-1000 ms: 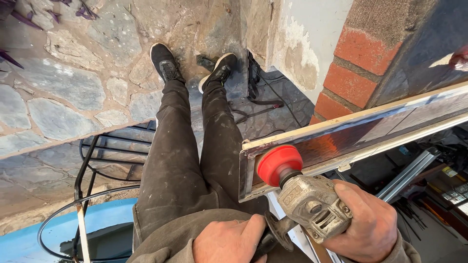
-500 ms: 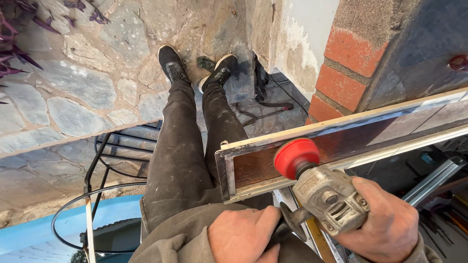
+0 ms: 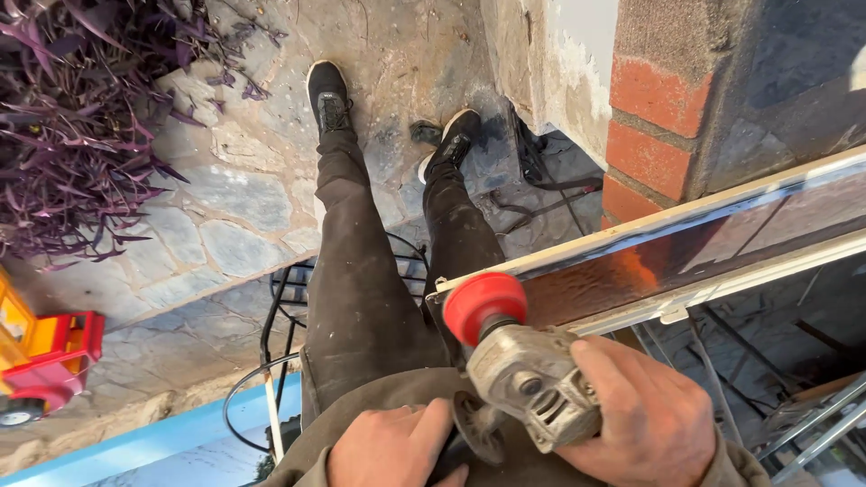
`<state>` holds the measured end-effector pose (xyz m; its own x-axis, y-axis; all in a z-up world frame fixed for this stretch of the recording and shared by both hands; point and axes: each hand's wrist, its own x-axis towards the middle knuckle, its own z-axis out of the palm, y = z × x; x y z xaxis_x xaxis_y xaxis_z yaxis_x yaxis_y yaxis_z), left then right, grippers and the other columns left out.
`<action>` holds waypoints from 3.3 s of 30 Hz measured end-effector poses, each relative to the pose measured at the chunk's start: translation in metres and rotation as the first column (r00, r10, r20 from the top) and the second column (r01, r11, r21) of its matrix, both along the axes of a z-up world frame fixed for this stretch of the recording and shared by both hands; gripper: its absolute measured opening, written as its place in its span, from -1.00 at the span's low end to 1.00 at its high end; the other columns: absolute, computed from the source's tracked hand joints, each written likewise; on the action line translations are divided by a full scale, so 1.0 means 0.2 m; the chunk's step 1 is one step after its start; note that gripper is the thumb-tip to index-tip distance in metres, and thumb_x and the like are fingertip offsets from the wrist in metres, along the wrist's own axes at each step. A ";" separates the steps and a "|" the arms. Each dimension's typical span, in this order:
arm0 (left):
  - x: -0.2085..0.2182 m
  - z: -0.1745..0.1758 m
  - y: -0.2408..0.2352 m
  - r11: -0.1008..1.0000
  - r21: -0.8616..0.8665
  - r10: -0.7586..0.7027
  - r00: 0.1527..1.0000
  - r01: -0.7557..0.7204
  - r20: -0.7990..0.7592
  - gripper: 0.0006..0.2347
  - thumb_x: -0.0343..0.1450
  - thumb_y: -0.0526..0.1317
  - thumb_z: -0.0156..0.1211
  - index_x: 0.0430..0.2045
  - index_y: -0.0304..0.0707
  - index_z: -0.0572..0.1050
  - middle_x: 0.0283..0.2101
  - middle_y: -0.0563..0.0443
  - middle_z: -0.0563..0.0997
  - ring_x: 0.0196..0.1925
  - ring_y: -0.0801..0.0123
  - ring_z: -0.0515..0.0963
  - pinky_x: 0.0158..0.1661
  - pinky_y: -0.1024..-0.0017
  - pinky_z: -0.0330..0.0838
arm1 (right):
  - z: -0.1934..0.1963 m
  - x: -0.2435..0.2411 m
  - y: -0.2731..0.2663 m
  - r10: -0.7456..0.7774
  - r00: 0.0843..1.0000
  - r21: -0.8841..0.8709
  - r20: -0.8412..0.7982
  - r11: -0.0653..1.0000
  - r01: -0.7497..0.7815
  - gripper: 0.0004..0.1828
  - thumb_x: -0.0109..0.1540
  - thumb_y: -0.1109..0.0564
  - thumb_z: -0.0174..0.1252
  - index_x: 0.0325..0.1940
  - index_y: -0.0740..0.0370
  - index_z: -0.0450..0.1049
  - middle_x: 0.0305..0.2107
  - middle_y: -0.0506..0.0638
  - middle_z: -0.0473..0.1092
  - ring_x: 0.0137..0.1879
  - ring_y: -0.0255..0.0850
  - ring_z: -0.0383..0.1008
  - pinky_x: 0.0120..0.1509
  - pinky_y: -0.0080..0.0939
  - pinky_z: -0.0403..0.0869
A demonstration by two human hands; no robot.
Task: Use an angle grinder with a wire brush attachment to clean or sand the edges of a window frame.
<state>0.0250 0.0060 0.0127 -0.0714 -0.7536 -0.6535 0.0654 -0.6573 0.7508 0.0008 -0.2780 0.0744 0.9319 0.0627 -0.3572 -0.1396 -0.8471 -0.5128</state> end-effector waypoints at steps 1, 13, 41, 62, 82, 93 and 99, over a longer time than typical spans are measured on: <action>0.07 0.01 -0.05 0.993 -0.106 0.048 0.999 -0.046 0.012 -0.59 0.28 -0.03 0.42 -0.32 -0.38 0.38 -0.47 -0.19 0.57 -0.41 -0.08 0.64 -0.46 0.08 0.50 | 0.01 -0.03 -0.03 -0.049 0.998 -0.027 -0.027 0.998 0.048 -0.17 0.01 -0.11 0.47 0.12 0.34 0.21 -0.23 0.25 0.50 -0.24 0.10 0.62 -0.24 -0.01 0.57; 0.52 0.03 -0.09 0.938 -0.187 -0.292 0.956 0.291 0.024 -0.64 0.32 -0.09 0.38 -0.32 -0.39 0.34 -0.52 -0.19 0.55 -0.43 -0.02 0.63 -0.43 0.11 0.51 | 0.04 -0.25 0.24 -0.453 0.890 -0.133 -0.045 0.886 0.444 -0.07 0.06 -0.24 0.50 0.24 0.33 0.21 -0.20 0.17 0.51 -0.19 0.09 0.61 -0.14 0.04 0.56; 0.59 0.05 -0.14 0.907 -0.083 -0.413 0.910 0.414 0.030 -0.66 0.28 -0.13 0.36 -0.28 -0.36 0.36 -0.51 -0.20 0.58 -0.42 -0.07 0.65 -0.42 0.07 0.49 | 0.01 -0.28 0.32 -0.571 0.819 -0.050 -0.062 0.821 0.568 -0.04 -0.03 -0.23 0.46 0.21 0.35 0.21 -0.20 0.28 0.51 -0.21 0.06 0.63 -0.20 -0.05 0.59; 0.62 0.07 -0.35 0.916 -0.033 -0.400 0.916 0.400 0.007 -0.56 0.23 -0.13 0.34 -0.11 -0.41 0.39 -0.48 -0.27 0.60 -0.34 -0.12 0.68 -0.31 0.09 0.54 | 0.03 -0.31 0.18 -0.578 0.812 -0.056 -0.088 0.816 0.575 -0.05 -0.03 -0.18 0.47 0.22 0.37 0.22 -0.21 0.27 0.52 -0.20 0.05 0.63 -0.23 -0.07 0.58; 0.54 0.03 -0.40 0.937 -0.127 -0.335 0.941 0.326 -0.055 -0.64 0.33 -0.13 0.31 -0.19 -0.43 0.36 -0.48 -0.25 0.57 -0.40 -0.10 0.64 -0.36 0.09 0.51 | 0.03 -0.32 0.10 -0.562 0.820 -0.088 -0.111 0.827 0.555 -0.11 0.08 -0.18 0.47 0.22 0.40 0.22 -0.24 0.24 0.53 -0.24 0.03 0.63 -0.24 -0.07 0.58; 0.45 0.07 -0.25 0.934 0.046 -0.355 0.934 0.353 0.048 -0.54 0.24 -0.10 0.42 -0.12 -0.41 0.39 -0.42 -0.31 0.61 -0.37 -0.16 0.66 -0.33 0.05 0.53 | -0.02 -0.29 0.04 -0.492 0.869 0.030 -0.050 0.869 0.494 -0.12 0.05 -0.20 0.45 0.25 0.30 0.24 -0.19 0.24 0.50 -0.18 0.06 0.62 -0.13 -0.01 0.59; 0.48 0.09 -0.23 0.932 0.069 -0.359 0.932 0.356 0.048 -0.47 0.25 -0.07 0.42 -0.06 -0.48 0.37 -0.43 -0.29 0.62 -0.34 -0.11 0.68 -0.30 0.08 0.56 | 0.01 -0.27 0.01 -0.525 0.847 0.092 -0.088 0.842 0.531 -0.13 0.04 -0.21 0.42 0.24 0.29 0.25 -0.23 0.22 0.51 -0.23 0.08 0.60 -0.21 0.02 0.57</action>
